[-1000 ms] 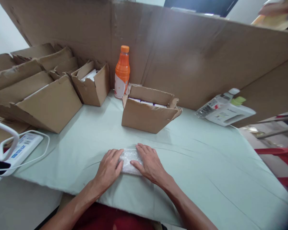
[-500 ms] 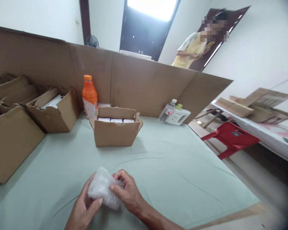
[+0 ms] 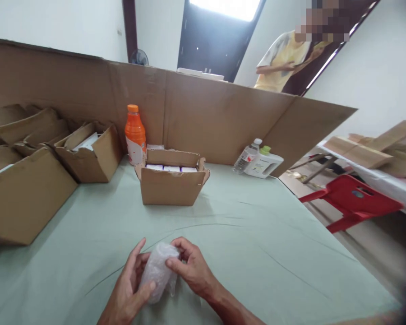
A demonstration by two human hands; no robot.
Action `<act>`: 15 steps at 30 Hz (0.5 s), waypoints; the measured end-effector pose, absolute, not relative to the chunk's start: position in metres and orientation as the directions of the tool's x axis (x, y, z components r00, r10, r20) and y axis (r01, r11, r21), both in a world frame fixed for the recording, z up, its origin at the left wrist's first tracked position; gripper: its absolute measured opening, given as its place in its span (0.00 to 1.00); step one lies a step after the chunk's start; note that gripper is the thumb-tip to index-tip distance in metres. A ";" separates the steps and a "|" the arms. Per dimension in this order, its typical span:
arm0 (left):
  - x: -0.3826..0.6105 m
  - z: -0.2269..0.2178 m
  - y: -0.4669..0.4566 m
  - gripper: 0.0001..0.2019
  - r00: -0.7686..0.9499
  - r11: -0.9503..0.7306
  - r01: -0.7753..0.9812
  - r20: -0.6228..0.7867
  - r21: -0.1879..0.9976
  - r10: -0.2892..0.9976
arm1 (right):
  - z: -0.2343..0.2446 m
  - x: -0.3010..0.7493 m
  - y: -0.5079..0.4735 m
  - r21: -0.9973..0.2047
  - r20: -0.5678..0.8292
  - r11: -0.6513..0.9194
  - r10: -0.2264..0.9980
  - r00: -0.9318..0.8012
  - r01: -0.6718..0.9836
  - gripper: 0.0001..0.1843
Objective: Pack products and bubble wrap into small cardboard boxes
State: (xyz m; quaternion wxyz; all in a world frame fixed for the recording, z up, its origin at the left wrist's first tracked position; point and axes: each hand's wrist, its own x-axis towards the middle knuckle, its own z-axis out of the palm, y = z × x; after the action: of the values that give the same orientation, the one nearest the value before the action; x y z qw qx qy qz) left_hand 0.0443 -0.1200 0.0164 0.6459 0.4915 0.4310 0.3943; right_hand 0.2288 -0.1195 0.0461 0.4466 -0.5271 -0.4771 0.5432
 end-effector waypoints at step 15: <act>0.038 0.065 -0.051 0.38 0.598 -0.563 0.418 0.251 0.713 0.761 | 0.113 0.302 -0.090 -0.790 -0.002 0.183 0.954 -0.301 0.585 0.05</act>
State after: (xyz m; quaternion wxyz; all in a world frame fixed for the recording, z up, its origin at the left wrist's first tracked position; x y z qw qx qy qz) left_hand 0.0384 -0.0508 0.0650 0.3084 0.8390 0.3513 0.2784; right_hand 0.3018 -0.0901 0.1132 0.2595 -0.5314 -0.7238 0.3555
